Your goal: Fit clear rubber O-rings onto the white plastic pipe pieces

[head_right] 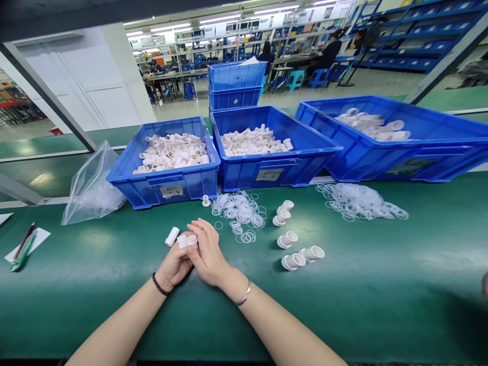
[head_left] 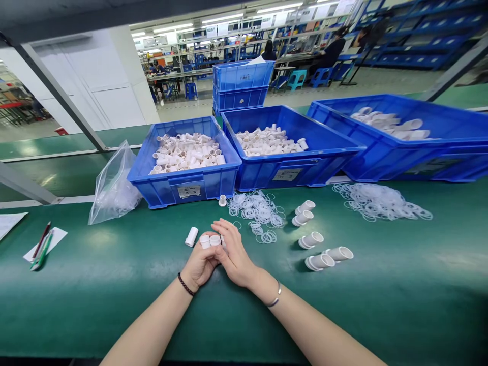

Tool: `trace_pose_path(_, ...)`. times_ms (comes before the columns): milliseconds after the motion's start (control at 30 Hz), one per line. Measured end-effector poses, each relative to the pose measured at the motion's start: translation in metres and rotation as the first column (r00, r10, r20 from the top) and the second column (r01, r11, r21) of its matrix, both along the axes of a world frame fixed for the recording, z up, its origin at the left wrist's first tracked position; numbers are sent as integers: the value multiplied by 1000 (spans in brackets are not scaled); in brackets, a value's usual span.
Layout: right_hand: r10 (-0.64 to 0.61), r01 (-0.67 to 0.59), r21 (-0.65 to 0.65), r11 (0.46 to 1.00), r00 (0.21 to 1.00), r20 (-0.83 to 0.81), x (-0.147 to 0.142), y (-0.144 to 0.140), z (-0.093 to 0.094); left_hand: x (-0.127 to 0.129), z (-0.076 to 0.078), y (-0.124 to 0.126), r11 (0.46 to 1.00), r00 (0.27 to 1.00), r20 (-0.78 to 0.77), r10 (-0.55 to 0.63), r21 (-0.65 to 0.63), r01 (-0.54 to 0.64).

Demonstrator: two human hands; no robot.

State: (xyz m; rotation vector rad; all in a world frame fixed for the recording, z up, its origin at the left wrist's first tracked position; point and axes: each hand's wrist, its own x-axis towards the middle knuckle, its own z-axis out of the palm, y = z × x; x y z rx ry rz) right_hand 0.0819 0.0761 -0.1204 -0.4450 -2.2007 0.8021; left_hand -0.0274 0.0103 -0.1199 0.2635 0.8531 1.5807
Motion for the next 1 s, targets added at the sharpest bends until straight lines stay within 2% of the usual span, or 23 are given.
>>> trace_pose_path(167, -38, 39, 4, 999, 998, -43, 5, 19, -1, 0, 3, -3, 995, 994, 66, -89, 49, 85)
trace_pose_path(267, -176, 174, -38, 984, 983, -46, 13, 41, 0, -3, 7, -4, 992, 992, 67, -105, 77, 100)
trace_pose_path(333, -270, 267, 40, 963, 959, 92, 19, 56, -1, -4, 10, -4, 990, 991, 49, -121, 75, 118)
trace_pose_path(433, -368, 301, 244, 922, 876, 311, 25, 70, -8, -4, 11, -4, 991, 992, 28, -122, 57, 120)
trace_pose_path(533, -422, 283, 365, 887, 816, 395, 25, 73, -16, -3, 9, -4, 993, 994, 5, -108, 39, 108)
trace_pose_path(600, -423, 276, 371, 887, 809, 409, 23, 73, -19, -3, 8, -4, 994, 994, -16, -109, 28, 109)
trace_pose_path(700, -411, 302, 311, 901, 824, 390, 21, 71, -15, -3, 7, -3, 995, 993, -68, -95, 24, 97)
trace_pose_path(800, -352, 322, 144, 936, 888, 296, 23, 64, 0, -1, 7, -1, 1000, 987, -162, -12, 18, 15)
trace_pose_path(900, -190, 212, -119, 970, 966, 173, 24, 51, 17, 0, 6, 2, 996, 964, -254, 82, 5, -84)
trace_pose_path(933, -136, 162, -179, 970, 979, 149, 24, 46, 21, 0, 5, 3, 994, 954, -281, 105, 8, -107)
trace_pose_path(1000, -76, 107, -219, 970, 986, 145, 22, 39, 24, -1, 3, 4, 991, 933, -337, 131, 22, -131)
